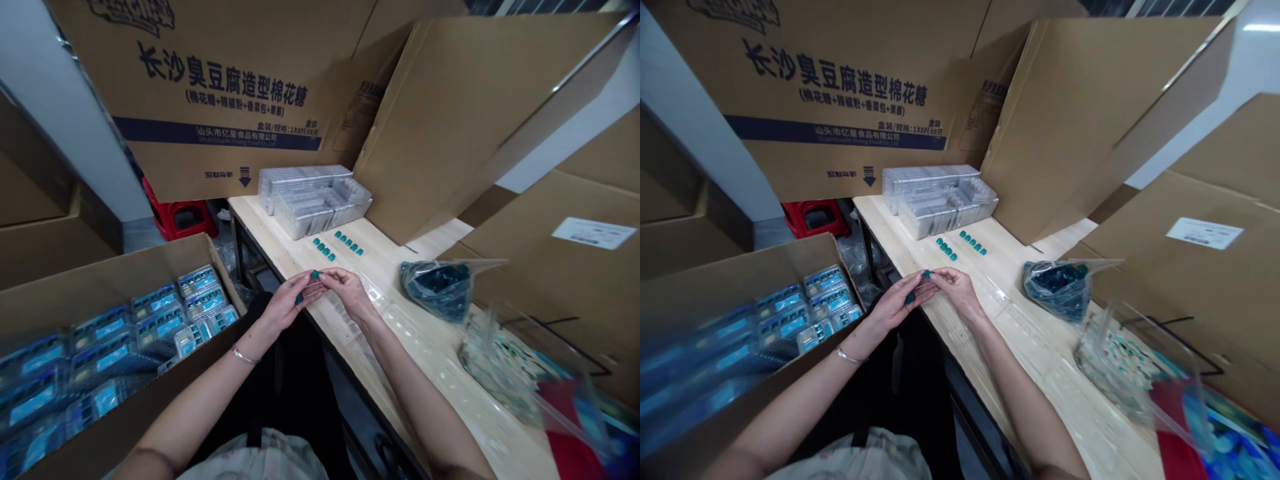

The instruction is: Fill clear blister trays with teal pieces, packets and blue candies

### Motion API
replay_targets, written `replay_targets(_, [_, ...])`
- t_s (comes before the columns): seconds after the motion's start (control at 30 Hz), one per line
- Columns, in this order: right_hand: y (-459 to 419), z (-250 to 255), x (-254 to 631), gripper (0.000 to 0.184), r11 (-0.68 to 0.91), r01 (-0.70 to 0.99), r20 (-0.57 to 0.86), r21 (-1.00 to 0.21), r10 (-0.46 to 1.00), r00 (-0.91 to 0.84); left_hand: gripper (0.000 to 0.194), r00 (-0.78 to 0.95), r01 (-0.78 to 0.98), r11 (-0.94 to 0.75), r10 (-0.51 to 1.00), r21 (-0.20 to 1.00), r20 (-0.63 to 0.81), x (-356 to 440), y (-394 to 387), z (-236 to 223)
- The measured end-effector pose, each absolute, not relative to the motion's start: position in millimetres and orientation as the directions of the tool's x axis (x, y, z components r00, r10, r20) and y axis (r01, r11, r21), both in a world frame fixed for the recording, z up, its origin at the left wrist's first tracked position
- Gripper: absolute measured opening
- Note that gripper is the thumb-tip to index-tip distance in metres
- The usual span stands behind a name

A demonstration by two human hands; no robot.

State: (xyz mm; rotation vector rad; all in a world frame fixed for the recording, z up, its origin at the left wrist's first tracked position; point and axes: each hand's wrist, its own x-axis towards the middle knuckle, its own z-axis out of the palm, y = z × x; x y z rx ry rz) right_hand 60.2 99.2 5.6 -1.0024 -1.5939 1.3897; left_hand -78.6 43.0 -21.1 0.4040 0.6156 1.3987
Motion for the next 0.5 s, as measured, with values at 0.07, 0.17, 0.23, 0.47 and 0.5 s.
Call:
replay_targets(0.07, [97.5, 7.2, 61.4, 0.030, 0.004, -0.033, 0.016, -0.999, 0.928, -0.372, 0.029, -0.003, -0.689, 0.096, 0.991, 0.719, -0.135, -75.5, 43.0, -20.7])
replay_targets(0.17, [95.2, 8.9, 62.3, 0.035, -0.038, -0.093, -0.003, -0.995, 0.933, -0.359, 0.034, -0.081, -0.531, 0.006, 0.995, 0.847, -0.058, -72.1, 46.5, -20.2])
replay_targets(0.23, [94.4, 9.3, 62.7, 0.033, -0.036, -0.099, 0.001, -0.994, 0.936, -0.351, 0.037, -0.114, -0.437, -0.044, 0.993, 0.899, -0.007, -71.0, 49.0, -19.7])
replay_targets(0.47, [94.4, 9.5, 65.3, 0.021, -0.107, -0.206, -0.037, -0.973, 0.948, -0.318, 0.038, -0.145, -0.144, -0.098, 0.986, 0.985, 0.078, -70.7, 52.6, -16.9])
replay_targets(0.5, [94.6, 8.7, 65.6, 0.020, -0.115, -0.216, -0.041, -0.970, 0.947, -0.320, 0.037, -0.158, -0.091, -0.108, 0.983, 0.990, 0.092, -70.4, 53.3, -16.5])
